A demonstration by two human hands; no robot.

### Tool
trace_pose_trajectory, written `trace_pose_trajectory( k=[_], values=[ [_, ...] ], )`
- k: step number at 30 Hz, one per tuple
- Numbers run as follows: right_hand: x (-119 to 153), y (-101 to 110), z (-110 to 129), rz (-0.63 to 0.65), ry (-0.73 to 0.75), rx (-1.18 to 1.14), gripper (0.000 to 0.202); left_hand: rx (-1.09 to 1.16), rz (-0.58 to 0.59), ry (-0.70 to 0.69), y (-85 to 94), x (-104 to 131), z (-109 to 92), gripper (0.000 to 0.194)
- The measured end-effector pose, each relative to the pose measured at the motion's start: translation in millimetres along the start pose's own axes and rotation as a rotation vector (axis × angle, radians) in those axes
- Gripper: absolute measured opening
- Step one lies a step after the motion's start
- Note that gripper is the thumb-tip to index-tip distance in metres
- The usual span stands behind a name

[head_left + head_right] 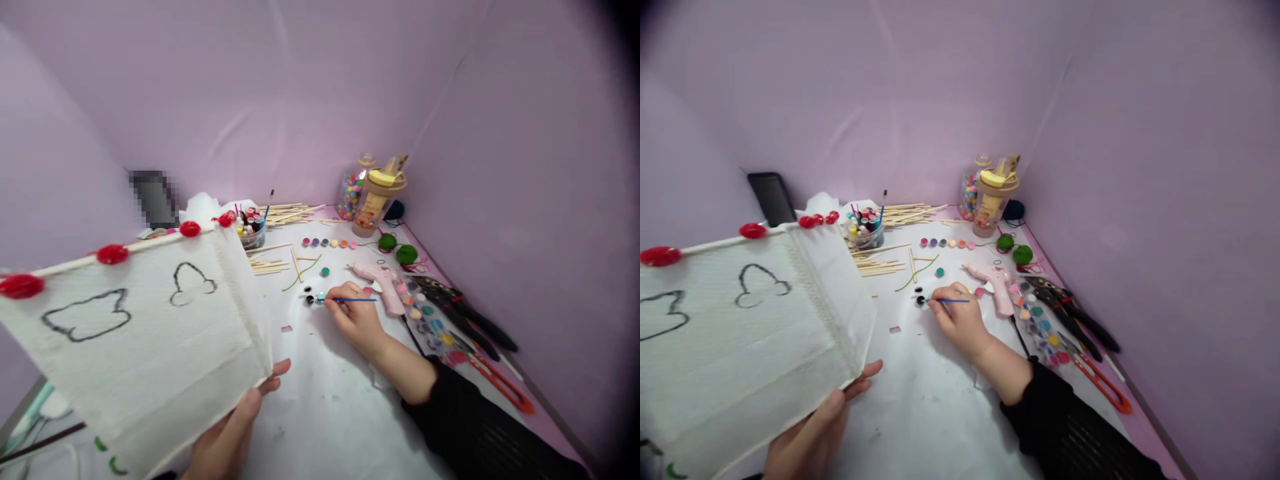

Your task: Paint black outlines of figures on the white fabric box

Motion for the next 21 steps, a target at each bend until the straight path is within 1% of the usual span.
trace_pose_trajectory(
  k=[1,3,6,10,13,16,18,21],
  values=[
    [-0.1,-0.5,0.4,0.005,0.004,0.005,0.016,-0.008,0.024,0.03,-1.3,0.3,3.8,0.049],
    [-0.3,-1.8,1.1,0.012,0.013,0.014,0.016,0.014,0.031,0.049,0.4,0.9,7.8,0.05],
    [-0.6,-4.2,0.4,0.022,0.015,0.028,0.016,0.058,0.052,0.068,1.8,0.9,9.5,0.05],
    [-0.1,-6.3,-1.9,0.03,0.007,0.044,0.014,-0.013,0.085,0.111,2.3,-1.3,7.2,0.053],
    [0.3,-6.1,-1.5,0.028,0.011,0.045,0.016,-0.066,0.145,0.151,-1.9,-2.2,13.7,0.056],
    [0.3,-6.1,0.2,0.025,0.022,0.038,0.016,-0.046,0.063,0.089,4.7,-4.3,15.5,0.057],
    [0.2,-6.7,0.5,0.024,0.023,0.039,0.016,0.018,0.066,0.086,1.7,-4.1,18.1,0.054],
    [0.1,-7.5,-0.9,0.021,0.014,0.046,0.015,0.071,0.034,0.062,-1.6,-2.9,14.0,0.047]
  ],
)
Point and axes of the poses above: each hand's wrist, its own x-axis away from the middle knuckle, its own y-axis out of the back of the hand, z = x × y, the point moved 10 cm from there along -x, towards the middle knuckle, and after that the axes turned 3 degrees about y, right-handed, at the moved point
